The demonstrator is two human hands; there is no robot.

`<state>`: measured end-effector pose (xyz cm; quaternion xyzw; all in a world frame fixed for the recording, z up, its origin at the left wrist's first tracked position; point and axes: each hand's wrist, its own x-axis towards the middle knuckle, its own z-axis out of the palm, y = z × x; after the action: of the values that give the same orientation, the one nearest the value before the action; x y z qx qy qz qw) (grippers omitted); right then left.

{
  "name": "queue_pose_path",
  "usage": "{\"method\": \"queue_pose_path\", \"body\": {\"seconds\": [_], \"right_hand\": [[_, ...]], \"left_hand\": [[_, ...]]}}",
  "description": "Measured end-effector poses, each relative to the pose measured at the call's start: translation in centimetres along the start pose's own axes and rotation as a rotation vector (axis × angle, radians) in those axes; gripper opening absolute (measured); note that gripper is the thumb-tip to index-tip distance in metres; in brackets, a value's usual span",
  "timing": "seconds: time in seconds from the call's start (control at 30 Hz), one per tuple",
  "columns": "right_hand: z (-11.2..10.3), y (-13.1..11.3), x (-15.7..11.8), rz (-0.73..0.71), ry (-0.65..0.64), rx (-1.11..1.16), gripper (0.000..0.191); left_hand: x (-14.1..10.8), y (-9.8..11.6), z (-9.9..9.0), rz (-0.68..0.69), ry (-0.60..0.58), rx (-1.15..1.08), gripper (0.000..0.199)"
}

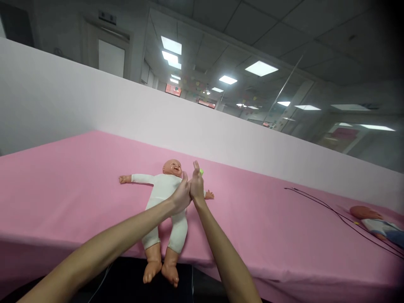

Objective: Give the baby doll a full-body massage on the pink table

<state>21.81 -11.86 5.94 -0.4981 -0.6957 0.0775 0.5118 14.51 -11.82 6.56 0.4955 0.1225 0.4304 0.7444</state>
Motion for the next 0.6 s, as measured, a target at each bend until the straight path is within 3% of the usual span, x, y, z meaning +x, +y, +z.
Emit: {"method": "queue_pose_path", "body": {"seconds": [0.07,0.13,0.2,0.3,0.4,0.5,0.6], "right_hand": [[1.0,-2.5,-2.7,0.015,0.008,0.011,0.085],[2.4,-5.1,-5.5,-0.015,-0.005,-0.006,0.087],[3.1,-7.3,-6.9,-0.088,-0.053,-0.042,0.087],[1.9,-8.8,-5.6,-0.044,-0.059,0.007,0.084],[0.3,-8.4,-4.1,0.124,0.013,0.130,0.087],[1.0,-7.5,-6.6,0.126,-0.017,0.193,0.087],[3.0,-7.2,-10.2,0.066,-0.011,0.128,0.089]], "left_hand": [[-3.0,0.7,-0.5,0.102,0.053,0.289,0.077],[-5.6,1.1,-1.1,0.178,0.141,0.540,0.066],[-8.0,1.1,-1.5,0.209,0.208,0.631,0.050],[-10.3,1.2,-1.1,0.221,0.261,0.675,0.053],[-10.9,1.7,0.1,0.240,0.273,0.644,0.081],[-10.3,2.4,0.6,0.251,0.181,0.406,0.091],[-9.6,2.2,-0.3,0.214,0.134,0.294,0.088]]}}
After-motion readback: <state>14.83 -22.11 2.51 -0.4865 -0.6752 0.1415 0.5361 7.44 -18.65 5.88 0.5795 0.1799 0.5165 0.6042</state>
